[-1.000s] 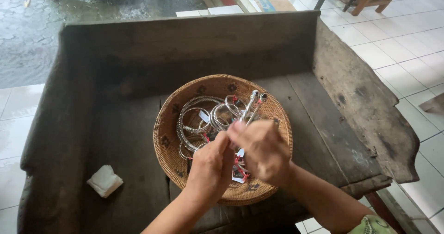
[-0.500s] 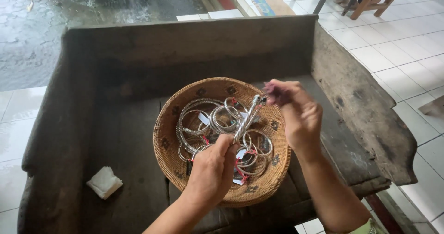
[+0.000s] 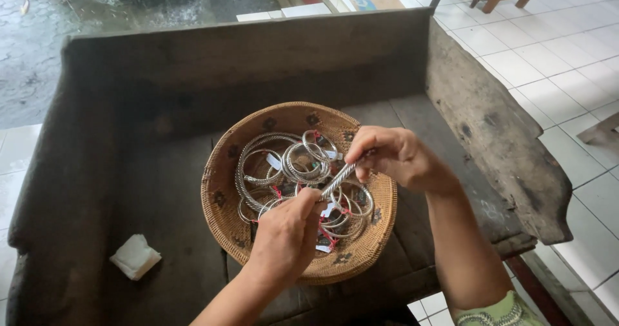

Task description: Cleaning and inspecting silver bracelets from a woven basket using a small white cloth.

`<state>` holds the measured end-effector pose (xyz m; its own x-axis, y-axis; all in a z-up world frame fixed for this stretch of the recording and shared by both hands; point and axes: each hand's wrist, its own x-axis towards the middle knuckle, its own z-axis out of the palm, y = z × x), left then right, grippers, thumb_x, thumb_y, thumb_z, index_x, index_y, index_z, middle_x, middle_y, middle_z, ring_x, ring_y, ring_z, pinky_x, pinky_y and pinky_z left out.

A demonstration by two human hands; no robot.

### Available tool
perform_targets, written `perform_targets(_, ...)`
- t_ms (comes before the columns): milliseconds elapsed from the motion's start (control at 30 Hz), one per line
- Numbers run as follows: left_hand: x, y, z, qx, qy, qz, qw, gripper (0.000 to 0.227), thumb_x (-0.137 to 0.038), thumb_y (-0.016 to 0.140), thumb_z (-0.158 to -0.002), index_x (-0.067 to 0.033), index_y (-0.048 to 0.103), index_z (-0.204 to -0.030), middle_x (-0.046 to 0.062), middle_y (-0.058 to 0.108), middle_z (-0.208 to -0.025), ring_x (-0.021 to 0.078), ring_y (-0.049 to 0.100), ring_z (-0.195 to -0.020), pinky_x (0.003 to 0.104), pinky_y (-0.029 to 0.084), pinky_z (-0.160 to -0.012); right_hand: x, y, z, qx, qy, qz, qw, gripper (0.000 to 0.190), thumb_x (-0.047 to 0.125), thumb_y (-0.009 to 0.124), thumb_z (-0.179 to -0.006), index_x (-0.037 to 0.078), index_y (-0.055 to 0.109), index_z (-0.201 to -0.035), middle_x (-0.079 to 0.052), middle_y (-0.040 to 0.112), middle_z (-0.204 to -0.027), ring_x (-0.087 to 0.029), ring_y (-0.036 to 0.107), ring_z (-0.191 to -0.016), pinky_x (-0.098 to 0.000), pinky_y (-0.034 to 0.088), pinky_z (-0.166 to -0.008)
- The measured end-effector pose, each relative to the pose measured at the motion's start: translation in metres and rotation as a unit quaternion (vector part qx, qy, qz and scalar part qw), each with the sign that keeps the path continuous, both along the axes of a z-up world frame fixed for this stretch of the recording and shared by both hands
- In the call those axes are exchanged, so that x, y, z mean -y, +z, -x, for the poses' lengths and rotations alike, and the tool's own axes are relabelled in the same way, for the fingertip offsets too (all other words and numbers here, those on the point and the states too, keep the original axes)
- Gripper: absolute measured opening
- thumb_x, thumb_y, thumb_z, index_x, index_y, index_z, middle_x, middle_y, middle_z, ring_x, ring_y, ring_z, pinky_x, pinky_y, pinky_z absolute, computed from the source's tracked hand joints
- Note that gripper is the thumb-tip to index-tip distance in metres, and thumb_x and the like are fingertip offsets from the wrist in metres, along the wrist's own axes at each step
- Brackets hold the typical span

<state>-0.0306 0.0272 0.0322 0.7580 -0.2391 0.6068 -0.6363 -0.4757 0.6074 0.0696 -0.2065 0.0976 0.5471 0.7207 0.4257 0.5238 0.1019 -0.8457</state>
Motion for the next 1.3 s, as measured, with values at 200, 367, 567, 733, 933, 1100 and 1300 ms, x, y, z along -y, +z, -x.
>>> perform_targets(200, 0.003, 0.002, 0.003, -0.004, -0.011, 0.003, 1.000, 0.017, -0.016, 0.044, -0.107, -0.0086, 0.051, -0.093, 0.003, 0.050, -0.064, 0.0182, 0.045, -0.051, 0.034, 0.036, -0.049, -0.007, -0.026, -0.014, -0.126, 0.107, -0.100, 0.981, 0.020, 0.020, 0.053, -0.111, 0.004, 0.063, -0.105, -0.001, 0.065, -0.079, -0.005, 0.064, -0.062, -0.0109, 0.058, -0.053)
perform_targets(367, 0.001, 0.006, 0.003, 0.004, 0.007, 0.031, 1.000, 0.015, -0.013, 0.047, -0.106, -0.0082, 0.050, -0.093, 0.003, 0.049, -0.062, 0.0178, 0.042, -0.048, 0.035, 0.035, -0.048, -0.021, -0.030, -0.011, -0.258, 0.080, -0.187, 0.944, 0.019, 0.019, 0.061, -0.106, 0.000, 0.065, -0.107, -0.006, 0.068, -0.073, -0.010, 0.060, -0.051, -0.0191, 0.052, -0.045)
perform_targets(567, 0.001, 0.008, 0.005, 0.019, -0.001, 0.037, 0.999, 0.012, -0.011, 0.048, -0.107, -0.0084, 0.049, -0.095, 0.003, 0.048, -0.063, 0.0185, 0.040, -0.050, 0.035, 0.036, -0.050, -0.019, -0.015, -0.002, -0.271, -0.002, -0.217, 0.938, 0.019, 0.002, 0.073, -0.096, 0.002, 0.073, -0.115, -0.015, 0.076, -0.105, -0.012, 0.075, -0.075, -0.0188, 0.066, -0.068)
perform_targets(733, 0.001, 0.005, 0.006, 0.013, 0.010, 0.046, 0.999, 0.013, -0.012, 0.048, -0.106, -0.0076, 0.051, -0.095, 0.003, 0.051, -0.063, 0.0194, 0.044, -0.048, 0.035, 0.038, -0.049, -0.021, -0.013, 0.005, -0.169, -0.136, -0.258, 0.941, 0.015, 0.010, 0.061, -0.104, 0.003, 0.069, -0.114, -0.012, 0.074, -0.106, -0.016, 0.073, -0.089, -0.0234, 0.066, -0.078)
perform_targets(933, 0.001, 0.008, 0.005, 0.014, 0.011, 0.043, 0.999, 0.011, -0.012, 0.048, -0.106, -0.0072, 0.051, -0.097, 0.005, 0.051, -0.062, 0.0202, 0.045, -0.048, 0.035, 0.039, -0.049, -0.044, -0.012, 0.027, 0.228, -0.377, -0.062, 0.896, 0.021, 0.026, 0.054, -0.107, 0.010, 0.065, -0.116, -0.012, 0.071, -0.118, -0.020, 0.060, -0.110, -0.0303, 0.054, -0.094)
perform_targets(1100, 0.001, 0.006, 0.002, -0.018, 0.014, 0.073, 0.997, 0.013, -0.014, 0.047, -0.106, -0.0082, 0.057, -0.099, 0.001, 0.053, -0.062, 0.0161, 0.045, -0.045, 0.033, 0.039, -0.045, -0.062, -0.029, 0.041, 0.355, -0.320, -0.009, 0.879, 0.026, 0.012, 0.050, -0.109, 0.006, 0.068, -0.127, -0.019, 0.030, -0.156, -0.027, 0.070, -0.128, -0.0369, 0.060, -0.112)
perform_targets(1300, -0.002, 0.008, 0.002, -0.050, 0.011, 0.095, 0.994, 0.015, -0.009, 0.045, -0.103, -0.0073, 0.059, -0.110, 0.005, 0.050, -0.063, 0.0189, 0.041, -0.048, 0.034, 0.039, -0.049, -0.066, -0.028, 0.035, 0.536, -0.315, 0.070, 0.780, 0.027, 0.021, 0.047, -0.108, 0.020, 0.069, -0.124, 0.004, 0.064, -0.139, -0.022, 0.039, -0.142, -0.0473, 0.032, -0.117)
